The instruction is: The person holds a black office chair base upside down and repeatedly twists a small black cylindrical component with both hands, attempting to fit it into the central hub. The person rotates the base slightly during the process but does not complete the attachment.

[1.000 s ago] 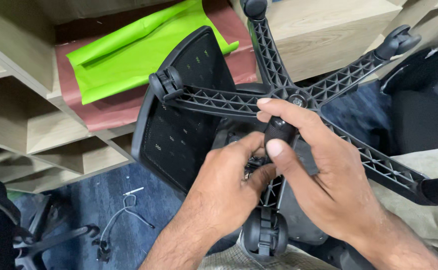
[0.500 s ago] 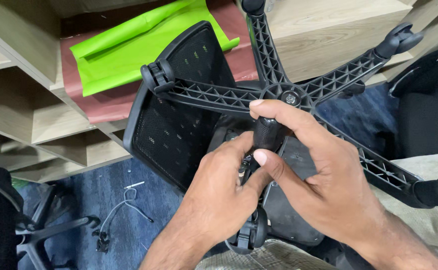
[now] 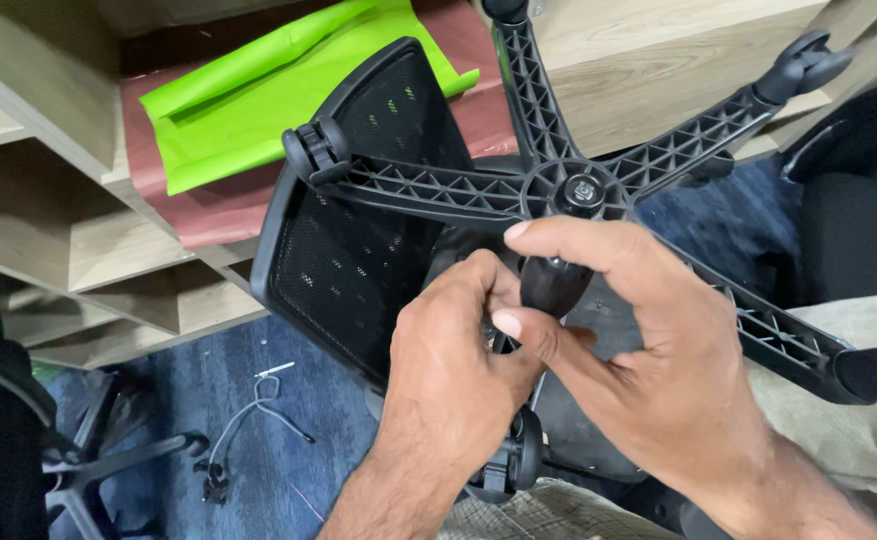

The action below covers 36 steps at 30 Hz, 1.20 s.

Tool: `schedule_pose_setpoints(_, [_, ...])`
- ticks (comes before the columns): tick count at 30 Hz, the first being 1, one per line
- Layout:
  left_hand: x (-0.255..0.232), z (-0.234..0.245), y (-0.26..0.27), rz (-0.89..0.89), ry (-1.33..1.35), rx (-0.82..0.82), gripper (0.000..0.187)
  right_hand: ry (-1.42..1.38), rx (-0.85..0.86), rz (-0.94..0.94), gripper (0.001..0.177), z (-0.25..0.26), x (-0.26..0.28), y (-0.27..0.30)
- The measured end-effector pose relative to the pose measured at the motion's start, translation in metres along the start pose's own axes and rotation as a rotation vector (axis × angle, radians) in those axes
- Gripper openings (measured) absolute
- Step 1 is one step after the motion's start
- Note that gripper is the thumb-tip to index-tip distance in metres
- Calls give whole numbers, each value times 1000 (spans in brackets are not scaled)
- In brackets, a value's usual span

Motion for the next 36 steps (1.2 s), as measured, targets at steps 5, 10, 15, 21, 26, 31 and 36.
schedule_pose_setpoints(5, [-25, 11, 6, -352, 154, 72, 31, -4, 28, 87, 44, -1, 12, -1])
schedule_pose_setpoints(10, [4, 4, -3, 65, 121, 251, 32, 10, 12, 105, 45, -6, 18, -5])
schedule_pose_setpoints(15, [0, 8, -20, -112, 45, 129, 32, 94, -50, 20, 50, -8, 16, -7])
schedule_pose_setpoints(21, [-20, 12, -22, -565, 123, 142, 37, 116, -74, -23, 45, -12, 22, -2])
schedule_pose_setpoints(26, [-7, 9, -22, -345, 348, 421, 42, 183, -98, -127, 48, -17, 20, 1])
schedule_pose_setpoints(31, [-4, 5, -32, -273, 205, 379, 38, 252, -177, -43, 47, -19, 27, 3])
schedule_pose_setpoints(36, [-5, -10, -40, -187, 180, 387, 25, 274, -191, -191, 44, -15, 12, 4])
Point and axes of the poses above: each hand's wrist, its own y-axis away from the middle knuckle, its own z-axis out of the back of the hand, x = y × z, the point moved 8 cm from there along -y, towards the middle knuckle, and after that the axes turned 13 degrees about -x, right-handed, at the moved point
